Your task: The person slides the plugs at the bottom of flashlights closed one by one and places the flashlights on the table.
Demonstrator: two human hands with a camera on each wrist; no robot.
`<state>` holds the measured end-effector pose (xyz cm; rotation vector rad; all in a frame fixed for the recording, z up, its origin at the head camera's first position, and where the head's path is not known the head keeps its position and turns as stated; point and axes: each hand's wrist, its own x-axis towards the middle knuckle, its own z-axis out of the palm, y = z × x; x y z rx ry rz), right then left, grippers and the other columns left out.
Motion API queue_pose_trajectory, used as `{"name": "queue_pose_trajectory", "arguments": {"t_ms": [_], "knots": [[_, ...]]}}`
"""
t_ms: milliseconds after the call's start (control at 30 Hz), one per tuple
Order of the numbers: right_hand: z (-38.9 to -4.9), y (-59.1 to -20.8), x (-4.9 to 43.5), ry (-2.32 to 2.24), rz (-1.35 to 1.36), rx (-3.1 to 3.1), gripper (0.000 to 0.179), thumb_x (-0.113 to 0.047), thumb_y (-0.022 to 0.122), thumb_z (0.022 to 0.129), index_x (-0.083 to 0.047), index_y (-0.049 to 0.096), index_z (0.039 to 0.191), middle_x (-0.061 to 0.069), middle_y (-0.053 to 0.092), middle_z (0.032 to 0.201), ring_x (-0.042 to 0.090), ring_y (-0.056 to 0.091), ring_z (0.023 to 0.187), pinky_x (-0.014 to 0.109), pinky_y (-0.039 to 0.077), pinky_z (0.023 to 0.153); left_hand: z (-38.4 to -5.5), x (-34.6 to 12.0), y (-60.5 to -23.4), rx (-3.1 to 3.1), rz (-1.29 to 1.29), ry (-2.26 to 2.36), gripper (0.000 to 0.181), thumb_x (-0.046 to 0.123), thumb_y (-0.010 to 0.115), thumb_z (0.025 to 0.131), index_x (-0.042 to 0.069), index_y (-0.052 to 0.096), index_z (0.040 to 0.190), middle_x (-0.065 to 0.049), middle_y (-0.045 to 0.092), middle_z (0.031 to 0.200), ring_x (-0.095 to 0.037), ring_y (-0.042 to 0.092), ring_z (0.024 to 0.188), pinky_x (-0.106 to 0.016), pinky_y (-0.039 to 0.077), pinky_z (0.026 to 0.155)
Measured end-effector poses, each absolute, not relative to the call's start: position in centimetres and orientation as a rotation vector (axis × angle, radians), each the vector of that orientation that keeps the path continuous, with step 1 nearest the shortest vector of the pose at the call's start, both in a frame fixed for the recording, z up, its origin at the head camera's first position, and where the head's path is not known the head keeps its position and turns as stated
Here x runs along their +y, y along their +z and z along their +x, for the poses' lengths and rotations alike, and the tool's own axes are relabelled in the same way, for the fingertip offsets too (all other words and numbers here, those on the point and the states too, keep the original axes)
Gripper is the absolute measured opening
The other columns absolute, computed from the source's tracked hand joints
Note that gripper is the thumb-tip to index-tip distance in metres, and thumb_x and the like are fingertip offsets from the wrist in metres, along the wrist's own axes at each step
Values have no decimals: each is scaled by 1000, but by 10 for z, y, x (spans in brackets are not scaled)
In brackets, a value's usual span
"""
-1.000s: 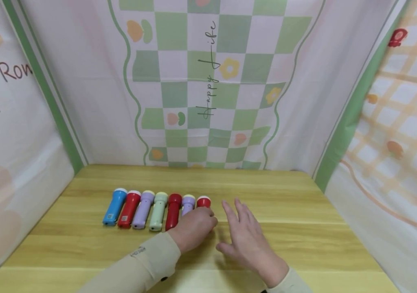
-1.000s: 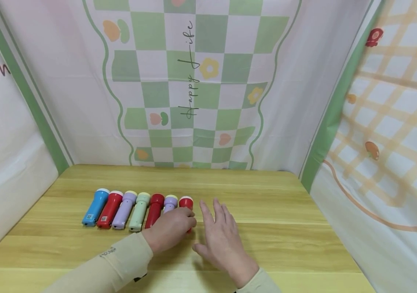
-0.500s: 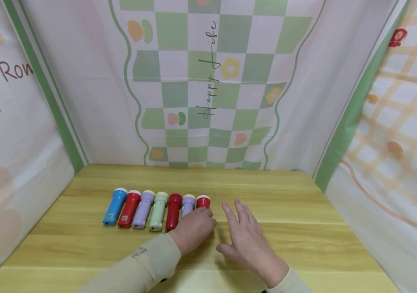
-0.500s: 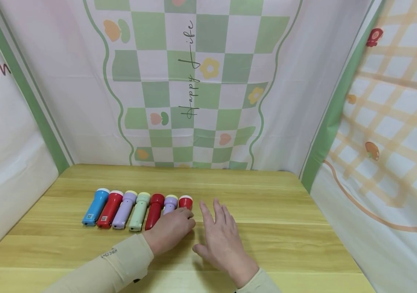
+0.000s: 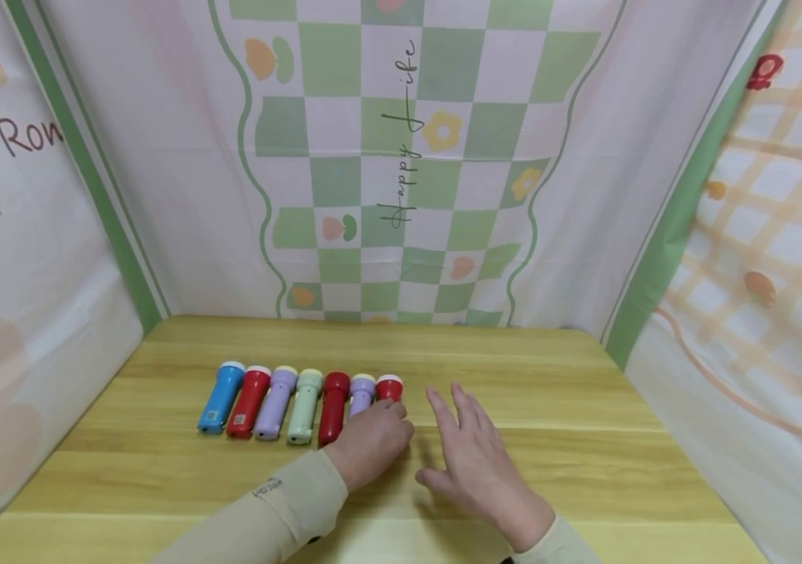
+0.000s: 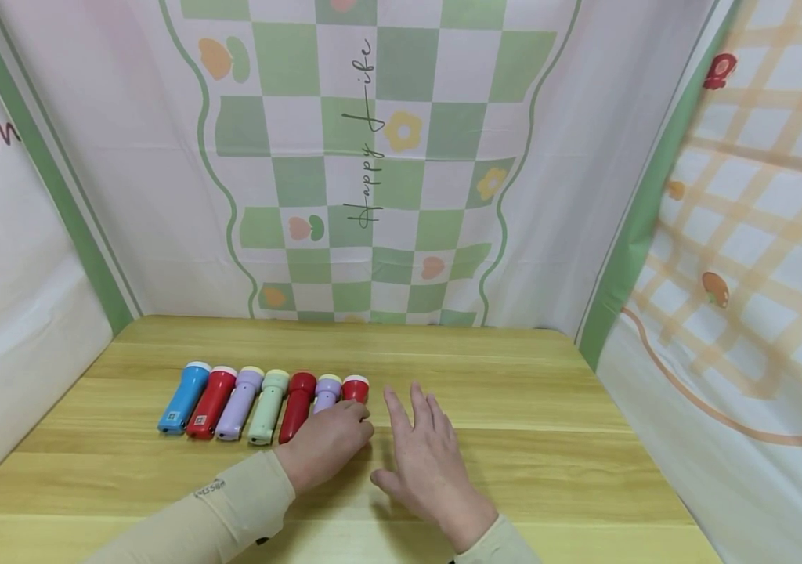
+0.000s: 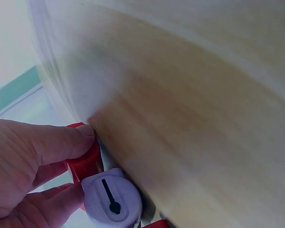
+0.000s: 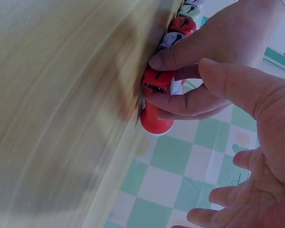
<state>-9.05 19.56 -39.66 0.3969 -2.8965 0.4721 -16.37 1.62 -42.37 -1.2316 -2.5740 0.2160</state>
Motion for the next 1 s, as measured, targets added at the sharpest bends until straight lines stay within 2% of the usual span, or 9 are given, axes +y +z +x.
{"name": "queue_pose_trajectory", "arguments": {"t_ms": [300, 600, 833, 1000], "knots": [[-91, -396, 195, 474, 392, -2905, 110, -38, 91, 78, -13, 28, 164, 31, 20, 168, 54, 27, 151, 68, 27, 121, -163, 15, -424, -2586, -1193, 210, 10, 14, 77, 92, 22, 78, 98, 2, 70, 97, -14, 65, 91, -26, 59, 77], [-92, -397, 195, 473, 388, -2899, 109, -38, 91, 78, -12, 29, 164, 32, 21, 167, 54, 28, 150, 68, 28, 121, -162, 14, -425, -2582, -1186, 172, 9, 15, 78, 93, 21, 79, 100, 0, 72, 102, -15, 66, 92, -26, 59, 78], [-93, -398, 196, 482, 388, -2896, 107, -37, 90, 80, -12, 29, 164, 32, 22, 167, 54, 28, 150, 68, 29, 121, -161, 12, -426, -2595, -1168, 142, 14, 16, 76, 95, 19, 78, 108, -5, 73, 117, -20, 69, 106, -32, 61, 87], [-95, -400, 198, 492, 367, -2909, 107, -39, 89, 81, -12, 27, 165, 31, 21, 167, 54, 26, 151, 67, 28, 121, -161, 5, -423, -2632, -1109, 20, 17, 15, 75, 96, 18, 75, 112, -5, 72, 118, -24, 68, 108, -38, 63, 81]]}}
